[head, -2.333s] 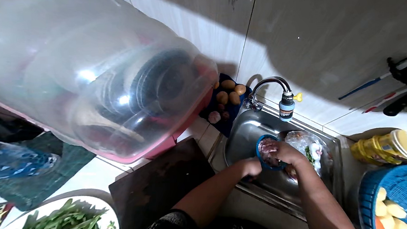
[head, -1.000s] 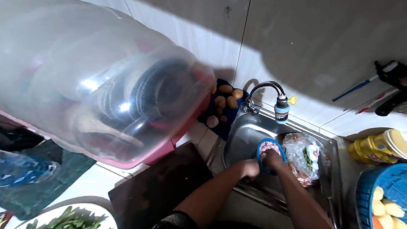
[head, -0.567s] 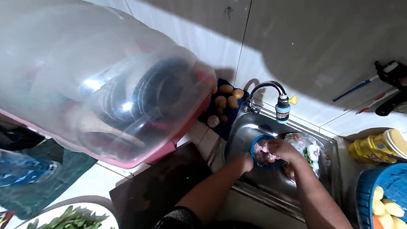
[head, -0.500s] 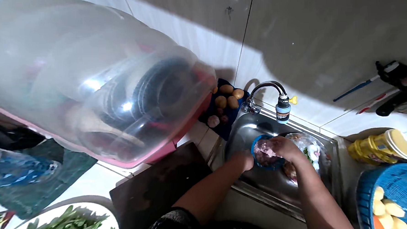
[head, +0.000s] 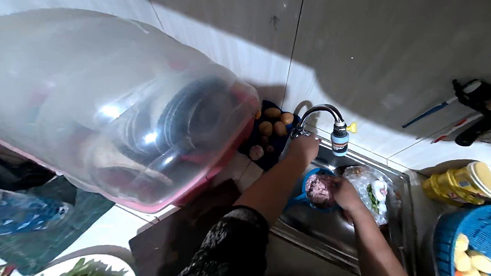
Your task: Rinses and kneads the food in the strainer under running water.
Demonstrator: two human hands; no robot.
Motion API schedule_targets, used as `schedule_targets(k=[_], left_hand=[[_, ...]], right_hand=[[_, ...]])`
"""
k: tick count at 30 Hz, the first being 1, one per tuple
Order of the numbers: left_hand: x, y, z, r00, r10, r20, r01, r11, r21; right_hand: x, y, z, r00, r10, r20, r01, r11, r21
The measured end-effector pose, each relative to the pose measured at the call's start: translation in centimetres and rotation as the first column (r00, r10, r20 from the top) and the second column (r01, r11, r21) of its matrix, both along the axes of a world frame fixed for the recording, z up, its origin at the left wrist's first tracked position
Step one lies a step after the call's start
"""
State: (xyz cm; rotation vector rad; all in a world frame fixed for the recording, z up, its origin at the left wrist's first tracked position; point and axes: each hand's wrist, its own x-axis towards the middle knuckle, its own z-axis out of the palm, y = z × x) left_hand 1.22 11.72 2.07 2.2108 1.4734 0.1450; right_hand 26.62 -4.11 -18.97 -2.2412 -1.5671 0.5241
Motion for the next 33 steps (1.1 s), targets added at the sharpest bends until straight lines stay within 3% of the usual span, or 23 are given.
schedule_targets(k=[3,5,7,9,11,13,15,19,20,21,23,24,26,28,29,31,33], left_hand=[[1.6,1.8,-1.6,0.999,0.037,-0.025,-0.037,0.999,-0.007],[2.7,3.5,-4.9,0.997,0.072,0.029,-0.071,0.997,-0.032],[3.4,5.3,-8.7,0.985,0.106,0.133,-0.1,0.993,-0.056],[3.3,5.8,-10.3,0.96,0.144,0.242,-0.119,0.987,-0.112],[3.4,6.2,-12.0,0.929,0.191,0.317,-0.146,0.976,-0.16],[3.6,6.6,-13.5,0.888,0.229,0.398,-0.156,0.966,-0.208],[3.8,7.1,-15.3,0.807,0.261,0.529,-0.127,0.952,-0.277],[4.6,7.6,-19.2,0.431,0.403,0.807,0.084,0.873,-0.481],[4.7,7.2,-19.4,0.395,0.426,0.814,0.117,0.855,-0.505],[4.6,6.4,-19.0,0.435,0.415,0.799,0.104,0.859,-0.502],[4.5,4.3,-18.3,0.673,0.286,0.683,0.01,0.919,-0.395],[4.2,2.8,-18.4,0.801,0.212,0.56,-0.015,0.942,-0.336],[2.8,-1.1,-19.9,0.958,0.114,0.265,-0.035,0.957,-0.287],[1.3,-3.8,-24.2,0.999,0.037,0.028,-0.022,0.916,-0.4],[0.6,-4.8,-25.5,1.0,-0.009,-0.011,0.003,0.877,-0.481],[0.0,-5.5,-27.3,0.999,-0.021,0.042,0.042,0.783,-0.62],[0.1,-5.0,-27.4,0.987,0.072,0.147,0.047,0.733,-0.679]], right_hand=[[0.3,0.2,1.0,0.982,0.002,-0.188,-0.004,1.0,-0.007],[0.1,0.2,1.7,0.937,-0.03,-0.347,0.008,0.998,-0.065],[-0.3,0.3,2.7,0.834,-0.116,-0.539,0.058,0.991,-0.124],[-0.9,0.6,4.7,0.681,-0.194,-0.706,0.124,0.981,-0.15],[-1.5,1.0,5.9,0.546,-0.232,-0.805,0.194,0.97,-0.149],[-1.4,1.5,5.9,0.472,-0.27,-0.839,0.256,0.953,-0.162],[-1.4,1.7,5.7,0.442,-0.302,-0.845,0.29,0.939,-0.184],[-1.2,1.7,4.8,0.344,-0.336,-0.877,0.351,0.912,-0.211],[-1.1,1.7,4.3,0.312,-0.341,-0.887,0.378,0.901,-0.214],[-0.9,1.8,3.7,0.284,-0.341,-0.896,0.401,0.891,-0.213],[-0.6,2.2,2.5,0.245,-0.331,-0.911,0.415,0.885,-0.21],[-0.5,2.4,1.9,0.237,-0.326,-0.915,0.406,0.889,-0.211],[-0.3,3.0,1.0,0.208,-0.317,-0.925,0.368,0.902,-0.226],[-1.3,3.5,1.8,0.186,-0.343,-0.921,0.345,0.9,-0.266],[-1.8,3.8,2.5,0.197,-0.35,-0.916,0.332,0.903,-0.273],[-2.0,4.4,3.0,0.242,-0.36,-0.901,0.285,0.914,-0.288],[-1.7,4.9,3.4,0.333,-0.348,-0.877,0.179,0.936,-0.303]])
